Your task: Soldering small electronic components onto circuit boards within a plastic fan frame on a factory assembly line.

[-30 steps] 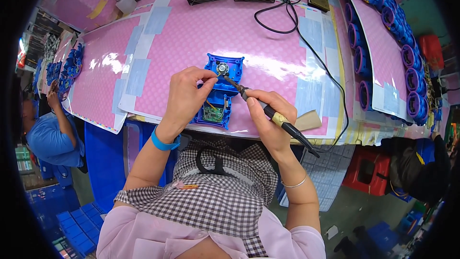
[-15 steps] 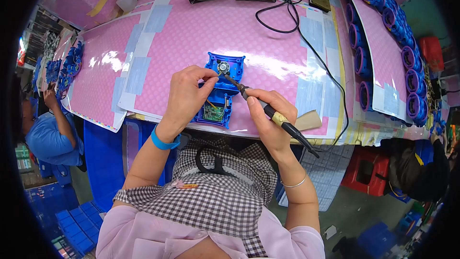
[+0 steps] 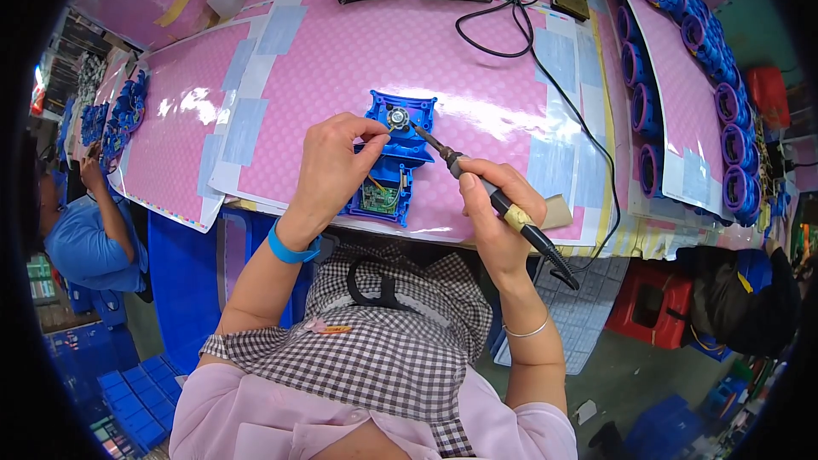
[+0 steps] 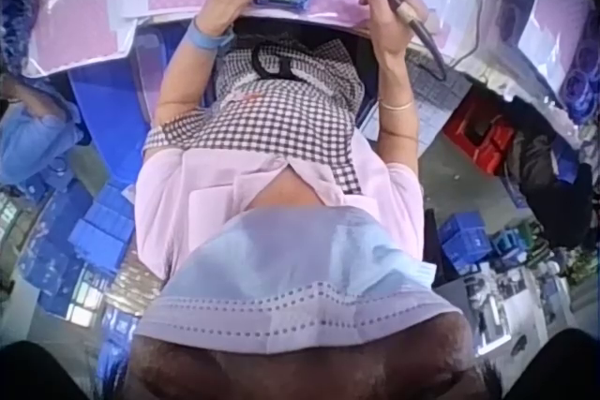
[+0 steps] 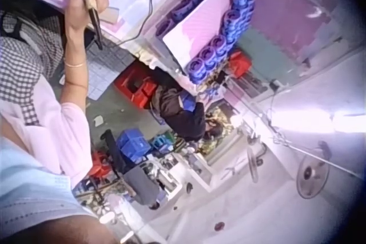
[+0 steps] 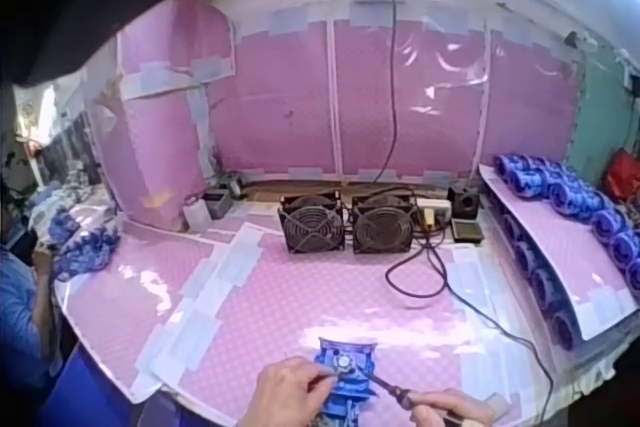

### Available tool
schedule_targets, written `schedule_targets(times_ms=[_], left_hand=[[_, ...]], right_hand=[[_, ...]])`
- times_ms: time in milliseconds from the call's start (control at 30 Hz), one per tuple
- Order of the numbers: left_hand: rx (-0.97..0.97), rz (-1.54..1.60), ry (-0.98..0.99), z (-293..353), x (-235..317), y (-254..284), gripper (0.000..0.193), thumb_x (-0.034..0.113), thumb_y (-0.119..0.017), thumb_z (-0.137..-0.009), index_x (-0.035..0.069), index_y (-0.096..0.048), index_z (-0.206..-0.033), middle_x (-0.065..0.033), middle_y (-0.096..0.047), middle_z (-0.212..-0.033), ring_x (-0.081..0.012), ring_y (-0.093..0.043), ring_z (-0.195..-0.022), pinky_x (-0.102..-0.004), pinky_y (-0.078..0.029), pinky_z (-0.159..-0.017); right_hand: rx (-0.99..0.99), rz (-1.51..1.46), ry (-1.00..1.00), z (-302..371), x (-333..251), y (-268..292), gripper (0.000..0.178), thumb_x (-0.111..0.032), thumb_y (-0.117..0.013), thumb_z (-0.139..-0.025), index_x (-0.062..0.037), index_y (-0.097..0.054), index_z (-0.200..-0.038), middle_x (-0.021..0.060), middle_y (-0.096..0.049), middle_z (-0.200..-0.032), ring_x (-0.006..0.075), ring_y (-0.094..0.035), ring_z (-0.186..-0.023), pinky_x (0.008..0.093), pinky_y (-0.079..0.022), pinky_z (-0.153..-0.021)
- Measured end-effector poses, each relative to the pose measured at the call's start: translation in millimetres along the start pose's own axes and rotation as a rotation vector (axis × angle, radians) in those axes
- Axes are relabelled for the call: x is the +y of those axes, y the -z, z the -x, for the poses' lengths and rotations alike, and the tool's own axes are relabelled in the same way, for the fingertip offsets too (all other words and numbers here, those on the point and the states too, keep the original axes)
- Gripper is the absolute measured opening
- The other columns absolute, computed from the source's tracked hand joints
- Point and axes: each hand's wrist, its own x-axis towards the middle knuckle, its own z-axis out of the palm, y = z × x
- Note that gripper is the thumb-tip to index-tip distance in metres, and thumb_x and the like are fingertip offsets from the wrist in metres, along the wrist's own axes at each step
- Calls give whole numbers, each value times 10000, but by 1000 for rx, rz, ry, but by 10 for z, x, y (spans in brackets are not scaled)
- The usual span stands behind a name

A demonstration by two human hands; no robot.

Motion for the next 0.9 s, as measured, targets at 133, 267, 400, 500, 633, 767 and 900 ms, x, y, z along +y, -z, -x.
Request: schedule_targets(times_ms=[133, 267, 400, 500, 633, 767, 900], left_hand=[[-8, 16, 23, 4, 17, -2, 99, 73, -684, -780, -2, -700, -843, -153, -671, -785, -301, -659, -735, -399, -516, -676], [-4, 14, 16, 9, -4, 28, 108, 80, -691, -778, -5, -700, -844, -146, -670, -772, -284, -658, -718, -384, -513, -649], [119, 142, 76, 13, -77, 128, 129, 81, -733, -779, -6, -718, -873, -92, -678, -758, -159, -634, -676, -285, -467, -578], [114, 140, 121, -31, -56, 179, 140, 98, -739, -787, -11, -712, -870, -89, -672, -757, -153, -622, -669, -278, -455, -579], [129, 37, -57, -75, 124, 40, 167, 136, -752, -788, -11, -676, -813, -107, -641, -726, -196, -588, -634, -310, -459, -599], [-71, -112, 22, 135, 358, 113, 233, 160, -783, -759, -1, -655, -870, -120, -573, -649, -246, -523, -554, -373, -416, -527], [-142, -295, -172, 213, 456, -75, 306, 186, -760, -758, 9, -648, -979, -141, -598, -711, -266, -569, -605, -387, -419, -549]], right_hand=[[35, -44, -33, 9, -36, 8, 167, -25, -604, -886, 62, -673, -1012, 95, -649, -730, 99, -566, -555, 211, -434, -517], [35, -61, -45, 4, -30, -3, 170, -28, -603, -888, 63, -671, -1014, 97, -648, -738, 103, -568, -560, 214, -433, -517], [38, -83, -80, -10, -21, -13, 173, -34, -605, -888, 61, -670, -1018, 100, -647, -753, 103, -567, -565, 215, -435, -525], [61, -79, -112, -29, -62, 40, 175, -35, -603, -889, 58, -669, -1021, 98, -643, -764, 107, -562, -578, 213, -438, -543], [128, 130, -77, 4, -113, 264, 177, -51, -600, -871, 18, -687, -1009, 62, -644, -805, 88, -551, -629, 233, -436, -566], [81, -28, 286, -153, -127, 368, 213, -75, -591, -934, -14, -635, -1134, 78, -614, -761, 103, -529, -555, 235, -437, -513], [374, 1, 399, -203, -416, 973, 237, -201, -513, -1011, -18, -558, -1155, 84, -601, -713, 96, -498, -485, 218, -408, -441]])
